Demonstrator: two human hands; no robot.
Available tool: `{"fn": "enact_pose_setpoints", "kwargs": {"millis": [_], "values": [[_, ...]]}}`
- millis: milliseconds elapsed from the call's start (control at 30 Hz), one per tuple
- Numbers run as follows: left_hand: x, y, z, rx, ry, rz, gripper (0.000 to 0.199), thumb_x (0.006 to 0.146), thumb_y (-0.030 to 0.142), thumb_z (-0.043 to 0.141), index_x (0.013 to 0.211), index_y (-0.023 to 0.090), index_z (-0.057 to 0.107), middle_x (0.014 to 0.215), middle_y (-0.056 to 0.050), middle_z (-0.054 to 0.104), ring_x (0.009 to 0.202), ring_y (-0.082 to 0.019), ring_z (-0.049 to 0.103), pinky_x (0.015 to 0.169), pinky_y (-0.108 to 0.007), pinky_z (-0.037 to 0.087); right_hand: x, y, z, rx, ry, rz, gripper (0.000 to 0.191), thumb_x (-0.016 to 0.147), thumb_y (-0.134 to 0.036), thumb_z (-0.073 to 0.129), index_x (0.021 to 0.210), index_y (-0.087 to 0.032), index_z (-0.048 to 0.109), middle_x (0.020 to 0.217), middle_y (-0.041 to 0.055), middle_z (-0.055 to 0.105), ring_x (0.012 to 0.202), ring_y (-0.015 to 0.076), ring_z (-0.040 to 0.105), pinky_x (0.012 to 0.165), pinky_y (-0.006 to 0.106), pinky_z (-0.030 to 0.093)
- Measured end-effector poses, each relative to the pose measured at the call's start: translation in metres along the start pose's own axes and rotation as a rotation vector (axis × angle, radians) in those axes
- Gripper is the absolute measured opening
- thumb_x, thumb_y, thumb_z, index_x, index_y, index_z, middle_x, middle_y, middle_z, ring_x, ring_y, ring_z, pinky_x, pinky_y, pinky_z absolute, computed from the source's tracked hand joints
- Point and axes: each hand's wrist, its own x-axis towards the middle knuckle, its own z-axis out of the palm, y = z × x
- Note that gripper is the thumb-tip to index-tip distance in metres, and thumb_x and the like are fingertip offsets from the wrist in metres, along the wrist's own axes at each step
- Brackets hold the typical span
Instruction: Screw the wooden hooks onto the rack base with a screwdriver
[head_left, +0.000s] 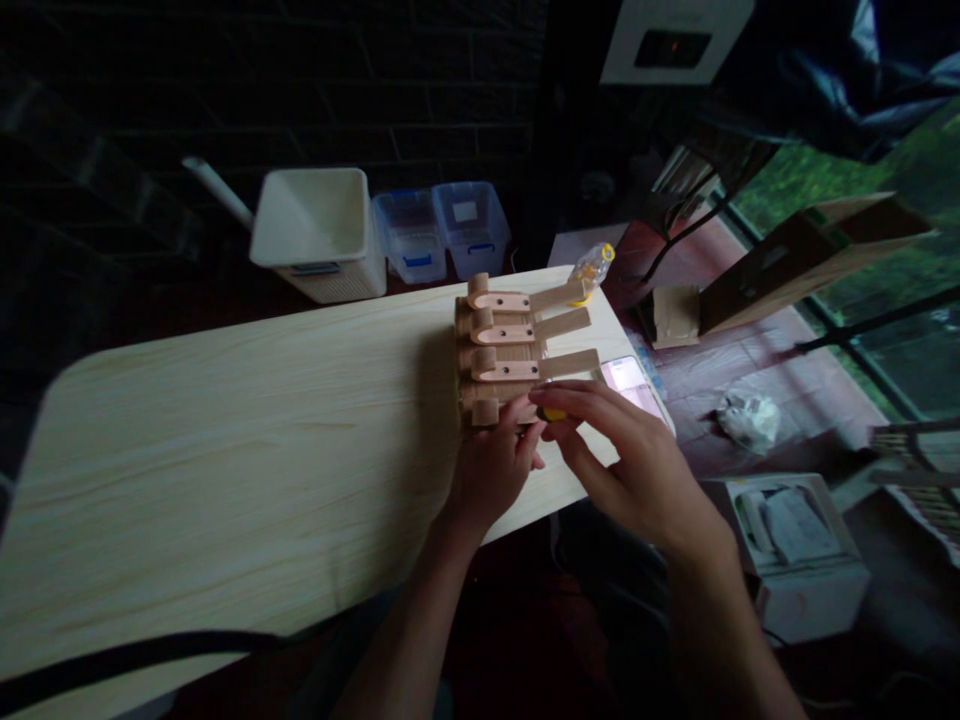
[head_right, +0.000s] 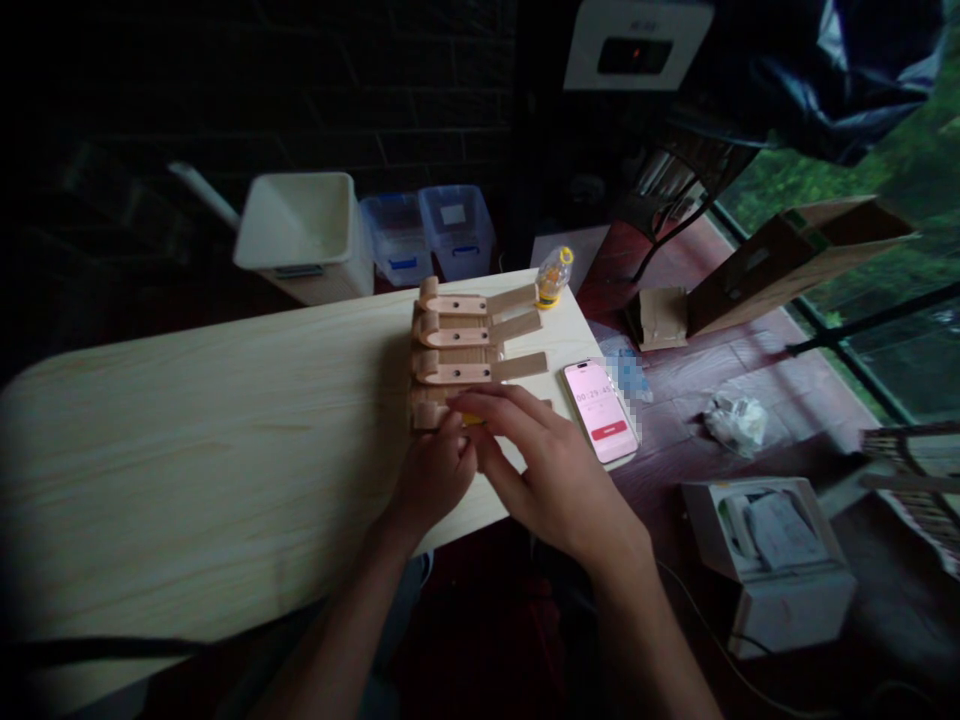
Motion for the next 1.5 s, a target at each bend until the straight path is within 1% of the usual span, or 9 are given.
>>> {"fn": "enact_pose_setpoints", "kwargs": {"millis": [167, 300, 433, 567, 800, 967, 1067, 1267, 1500], "values": [[0.000, -0.003, 0.003, 0.011, 0.018, 0.000, 0.042, 0.106, 0.028, 0.059, 0.147, 0.023, 0.063, 0.072, 0.000, 0.079, 0.090, -0.023, 0.085, 0.086, -0.030, 0.061, -0.001, -0.004, -0.001, -0.059, -0.038, -0.009, 0.029, 0.107, -0.019, 0.060, 0.132, -0.028, 0.071, 0.127, 0.0054, 0.077, 0.118, 0.0188, 0.076, 0.098, 0.034, 0.065], [-0.001, 0.000, 0.001, -0.013, 0.007, -0.007, 0.040, 0.106, 0.030, 0.058, 0.145, 0.025, 0.063, 0.074, 0.002, 0.080, 0.088, -0.022, 0.085, 0.085, -0.029, 0.060, 0.000, -0.004, 0.000, -0.063, 0.034, 0.019, 0.024, 0.105, -0.022, 0.066, 0.128, -0.028, 0.073, 0.116, 0.0041, 0.077, 0.104, 0.0177, 0.077, 0.089, 0.031, 0.066], [-0.002, 0.002, -0.002, -0.060, -0.014, -0.021, 0.038, 0.108, 0.032, 0.056, 0.145, 0.025, 0.062, 0.075, 0.003, 0.081, 0.082, -0.020, 0.084, 0.085, -0.029, 0.061, -0.001, -0.003, -0.004, 0.017, 0.034, 0.070, 0.028, 0.105, -0.026, 0.066, 0.132, -0.030, 0.073, 0.127, 0.0060, 0.077, 0.110, 0.0194, 0.076, 0.093, 0.034, 0.066], [-0.002, 0.000, -0.004, -0.100, -0.047, -0.014, 0.041, 0.110, 0.036, 0.054, 0.149, 0.027, 0.057, 0.075, 0.005, 0.081, 0.077, -0.018, 0.084, 0.084, -0.030, 0.061, -0.004, 0.001, -0.010, 0.057, -0.002, 0.113, 0.029, 0.108, -0.029, 0.061, 0.134, -0.030, 0.073, 0.125, 0.0066, 0.079, 0.109, 0.0210, 0.077, 0.097, 0.039, 0.066], [-0.001, 0.001, -0.005, -0.135, -0.062, -0.033, 0.041, 0.110, 0.038, 0.055, 0.150, 0.028, 0.057, 0.075, 0.005, 0.082, 0.079, -0.018, 0.084, 0.082, -0.029, 0.061, -0.008, 0.010, -0.012, 0.093, 0.063, 0.261, 0.020, 0.102, -0.040, 0.072, 0.116, -0.025, 0.070, 0.105, 0.0043, 0.078, 0.085, 0.0165, 0.076, 0.070, 0.031, 0.061], [-0.002, -0.002, -0.001, -0.128, -0.028, -0.020, 0.042, 0.110, 0.037, 0.054, 0.150, 0.026, 0.058, 0.072, 0.005, 0.080, 0.081, -0.020, 0.085, 0.084, -0.030, 0.062, -0.004, 0.003, -0.006, 0.108, 0.048, 0.169, 0.018, 0.104, -0.034, 0.070, 0.119, -0.026, 0.071, 0.115, 0.0049, 0.077, 0.088, 0.0159, 0.075, 0.080, 0.034, 0.062], [-0.002, -0.002, 0.000, -0.116, -0.016, -0.021, 0.042, 0.109, 0.036, 0.055, 0.149, 0.026, 0.058, 0.073, 0.005, 0.081, 0.083, -0.020, 0.085, 0.085, -0.030, 0.062, -0.001, 0.001, -0.008, 0.120, 0.003, 0.126, 0.020, 0.105, -0.031, 0.067, 0.124, -0.028, 0.074, 0.113, 0.0032, 0.079, 0.090, 0.0154, 0.076, 0.083, 0.032, 0.063], [-0.002, 0.001, -0.004, -0.092, -0.029, -0.030, 0.041, 0.108, 0.036, 0.059, 0.148, 0.027, 0.059, 0.076, 0.004, 0.082, 0.087, -0.021, 0.086, 0.086, -0.031, 0.063, -0.003, 0.000, -0.009, 0.184, -0.086, 0.145, 0.026, 0.109, -0.032, 0.061, 0.132, -0.029, 0.072, 0.124, 0.0059, 0.078, 0.105, 0.0170, 0.077, 0.093, 0.033, 0.064], [-0.001, -0.002, -0.001, -0.105, -0.045, -0.033, 0.044, 0.109, 0.035, 0.057, 0.152, 0.028, 0.056, 0.075, 0.005, 0.081, 0.085, -0.020, 0.085, 0.084, -0.030, 0.061, -0.005, 0.007, 0.000, 0.300, 0.024, 0.235, 0.015, 0.103, -0.033, 0.073, 0.115, -0.026, 0.067, 0.106, 0.0029, 0.076, 0.089, 0.0153, 0.080, 0.077, 0.028, 0.066]]}}
